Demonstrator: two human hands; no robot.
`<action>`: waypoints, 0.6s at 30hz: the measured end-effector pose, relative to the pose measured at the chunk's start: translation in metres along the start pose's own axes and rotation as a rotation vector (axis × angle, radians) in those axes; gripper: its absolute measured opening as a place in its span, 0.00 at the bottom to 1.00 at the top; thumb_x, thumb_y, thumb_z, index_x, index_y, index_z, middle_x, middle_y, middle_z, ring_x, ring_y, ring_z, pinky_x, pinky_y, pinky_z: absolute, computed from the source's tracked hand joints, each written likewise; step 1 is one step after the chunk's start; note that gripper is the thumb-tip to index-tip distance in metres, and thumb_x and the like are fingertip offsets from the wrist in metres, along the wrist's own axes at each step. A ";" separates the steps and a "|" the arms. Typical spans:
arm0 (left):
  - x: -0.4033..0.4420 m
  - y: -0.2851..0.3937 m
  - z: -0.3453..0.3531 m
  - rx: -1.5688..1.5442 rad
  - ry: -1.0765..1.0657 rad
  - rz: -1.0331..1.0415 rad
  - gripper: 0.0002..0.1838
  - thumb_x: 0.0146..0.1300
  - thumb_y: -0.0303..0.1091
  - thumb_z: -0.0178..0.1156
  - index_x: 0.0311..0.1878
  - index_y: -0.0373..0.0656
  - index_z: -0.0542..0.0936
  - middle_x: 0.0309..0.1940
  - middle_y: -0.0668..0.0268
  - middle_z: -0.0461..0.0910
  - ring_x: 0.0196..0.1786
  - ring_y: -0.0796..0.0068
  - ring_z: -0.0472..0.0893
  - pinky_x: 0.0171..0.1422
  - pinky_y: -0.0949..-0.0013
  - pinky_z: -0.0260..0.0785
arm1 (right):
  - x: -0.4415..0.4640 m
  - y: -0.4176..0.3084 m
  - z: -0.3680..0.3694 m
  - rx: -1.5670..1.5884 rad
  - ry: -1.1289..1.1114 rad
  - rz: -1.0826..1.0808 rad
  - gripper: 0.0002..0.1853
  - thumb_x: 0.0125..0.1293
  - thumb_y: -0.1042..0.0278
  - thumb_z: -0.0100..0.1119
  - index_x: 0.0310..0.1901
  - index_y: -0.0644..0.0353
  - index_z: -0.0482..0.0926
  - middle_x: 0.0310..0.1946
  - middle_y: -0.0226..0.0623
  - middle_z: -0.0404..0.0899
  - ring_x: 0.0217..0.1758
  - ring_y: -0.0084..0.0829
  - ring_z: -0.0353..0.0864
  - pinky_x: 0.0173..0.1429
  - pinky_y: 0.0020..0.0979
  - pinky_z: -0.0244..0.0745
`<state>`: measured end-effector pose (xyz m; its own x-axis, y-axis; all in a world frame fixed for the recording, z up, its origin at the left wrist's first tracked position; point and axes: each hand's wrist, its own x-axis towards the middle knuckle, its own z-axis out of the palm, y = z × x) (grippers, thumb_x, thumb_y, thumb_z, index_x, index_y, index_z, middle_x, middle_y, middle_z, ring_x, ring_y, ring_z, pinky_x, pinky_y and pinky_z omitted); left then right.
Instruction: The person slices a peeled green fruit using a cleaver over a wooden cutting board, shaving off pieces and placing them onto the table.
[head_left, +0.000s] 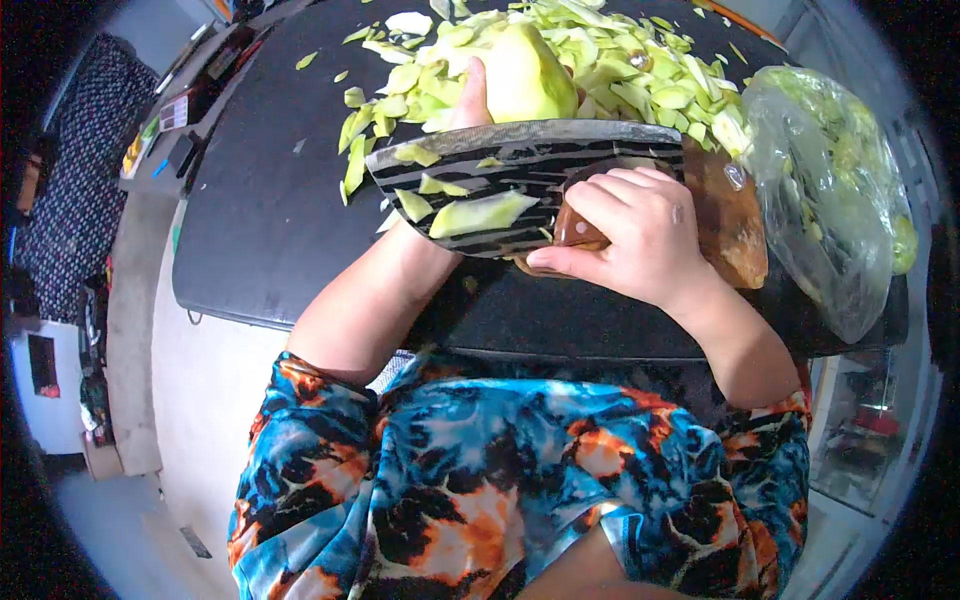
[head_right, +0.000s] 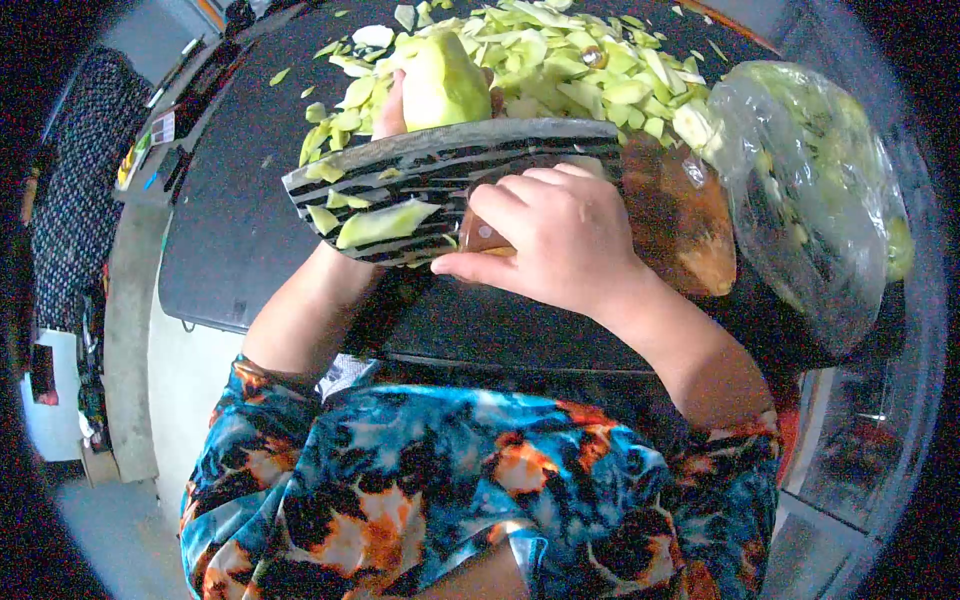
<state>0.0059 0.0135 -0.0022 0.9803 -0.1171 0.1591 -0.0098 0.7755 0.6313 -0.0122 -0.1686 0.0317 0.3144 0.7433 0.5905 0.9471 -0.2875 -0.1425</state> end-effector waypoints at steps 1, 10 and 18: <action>-0.001 0.002 0.002 -0.173 0.034 -0.072 0.37 0.62 0.67 0.40 0.60 0.43 0.67 0.52 0.55 0.73 0.51 0.58 0.76 0.58 0.53 0.68 | 0.000 0.000 0.000 -0.009 0.008 0.003 0.24 0.51 0.37 0.59 0.21 0.52 0.71 0.18 0.31 0.75 0.24 0.33 0.78 0.31 0.33 0.69; -0.002 0.013 0.014 0.004 0.044 -0.034 0.36 0.61 0.67 0.42 0.55 0.43 0.70 0.46 0.55 0.76 0.46 0.58 0.77 0.54 0.54 0.70 | 0.000 0.000 -0.001 -0.017 -0.006 0.021 0.24 0.51 0.37 0.60 0.21 0.52 0.71 0.18 0.31 0.75 0.24 0.34 0.78 0.32 0.34 0.70; -0.002 0.014 0.020 -0.067 0.149 0.003 0.34 0.61 0.65 0.45 0.56 0.44 0.70 0.49 0.56 0.75 0.51 0.61 0.75 0.58 0.56 0.67 | 0.003 0.015 -0.001 -0.087 0.089 0.012 0.24 0.49 0.39 0.61 0.20 0.53 0.70 0.17 0.31 0.73 0.24 0.34 0.77 0.30 0.34 0.70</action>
<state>-0.0004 0.0120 0.0216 0.9987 -0.0256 0.0433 -0.0042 0.8157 0.5785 0.0026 -0.1711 0.0322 0.3151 0.6840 0.6579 0.9330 -0.3503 -0.0827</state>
